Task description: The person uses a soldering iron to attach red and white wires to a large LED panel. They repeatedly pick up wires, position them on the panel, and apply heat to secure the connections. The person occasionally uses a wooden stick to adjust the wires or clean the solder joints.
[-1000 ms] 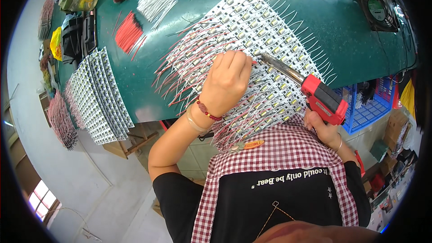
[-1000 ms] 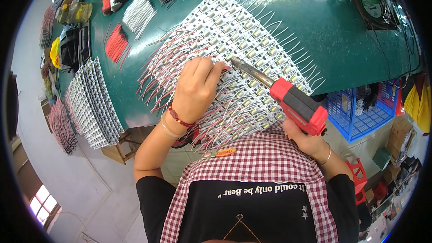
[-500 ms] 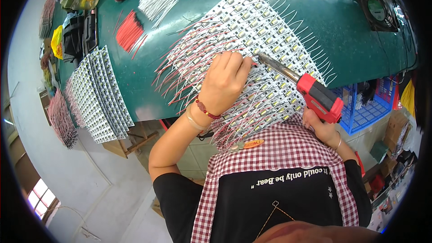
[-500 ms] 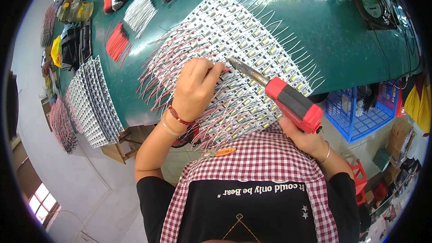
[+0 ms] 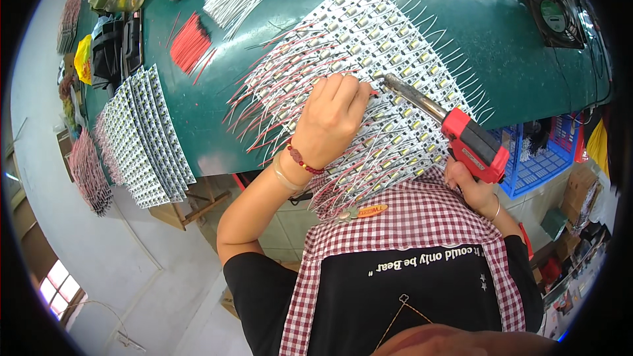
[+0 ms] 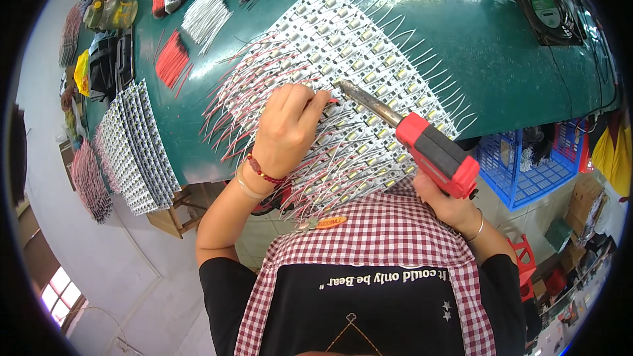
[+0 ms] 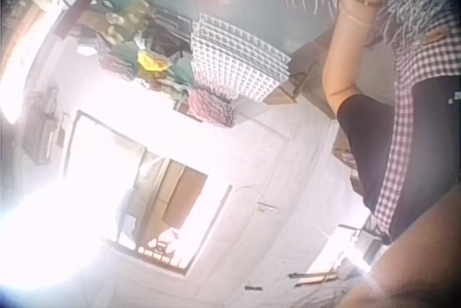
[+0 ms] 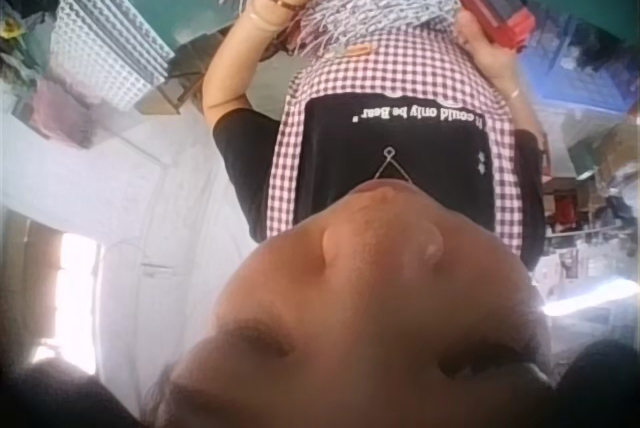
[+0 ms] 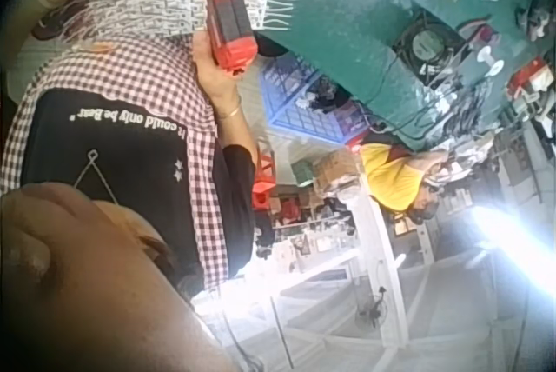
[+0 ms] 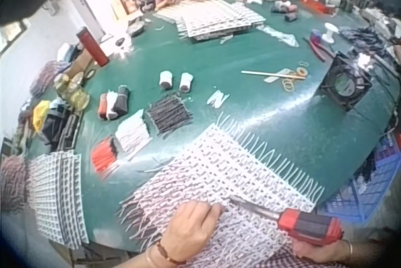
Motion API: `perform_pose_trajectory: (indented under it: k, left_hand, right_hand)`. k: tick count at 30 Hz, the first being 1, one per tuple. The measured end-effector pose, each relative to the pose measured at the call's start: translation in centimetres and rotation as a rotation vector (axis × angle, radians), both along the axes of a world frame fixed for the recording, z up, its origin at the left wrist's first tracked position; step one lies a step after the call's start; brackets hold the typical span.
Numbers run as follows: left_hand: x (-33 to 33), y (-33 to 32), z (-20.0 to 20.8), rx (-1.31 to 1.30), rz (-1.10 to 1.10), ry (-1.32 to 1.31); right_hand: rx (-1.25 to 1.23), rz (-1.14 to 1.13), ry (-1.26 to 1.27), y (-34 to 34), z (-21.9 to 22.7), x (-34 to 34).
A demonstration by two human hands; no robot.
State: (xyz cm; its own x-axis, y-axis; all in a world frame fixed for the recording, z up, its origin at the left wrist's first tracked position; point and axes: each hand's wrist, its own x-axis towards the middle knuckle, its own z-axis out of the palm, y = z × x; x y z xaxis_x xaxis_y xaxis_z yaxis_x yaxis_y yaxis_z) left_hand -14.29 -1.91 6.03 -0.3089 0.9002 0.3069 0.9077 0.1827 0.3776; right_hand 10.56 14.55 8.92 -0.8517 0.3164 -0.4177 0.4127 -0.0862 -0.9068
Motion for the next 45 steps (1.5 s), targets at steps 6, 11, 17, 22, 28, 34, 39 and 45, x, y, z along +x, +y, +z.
perform_pose_trajectory:
  k: [6, 11, 17, 22, 28, 34, 39, 45]
  left_hand:
    - [-0.2, 0.1, 0.9, -0.036, -0.002, 0.088]
    - [0.0, -0.2, 1.9, 0.101, 0.053, 0.023]
    - [4.5, 0.1, 3.6, 0.161, 0.148, -0.493]
    - [7.8, 1.0, 5.4, 0.164, 0.133, -0.84]
    - [8.4, 1.0, 5.0, 0.127, 0.149, -1.054]
    - [8.5, 1.0, 5.1, 0.036, 0.202, -1.315]
    - [8.7, 0.8, 5.0, 0.009, 0.216, -1.155]
    - [9.4, 0.8, 4.9, 0.049, 0.236, -0.939]
  right_hand:
    - [-0.072, -0.006, 0.01, 0.0, 0.2, -0.1]
    - [-0.028, 0.023, 0.04, 0.4, 0.0, 0.8]
    - [-0.193, -0.098, 0.079, 0.1, 0.4, -0.2]
    - [-0.226, -0.062, 0.018, -1.0, 4.4, -4.9]
    - [-0.048, 0.066, 0.069, -0.8, 4.4, -5.4]
    - [0.161, 0.062, 0.109, -0.8, 2.6, -3.9]
    - [0.092, -0.01, 0.096, -1.1, 1.9, -3.6]
    - [0.174, 0.059, 0.068, -0.7, 1.7, -3.6]
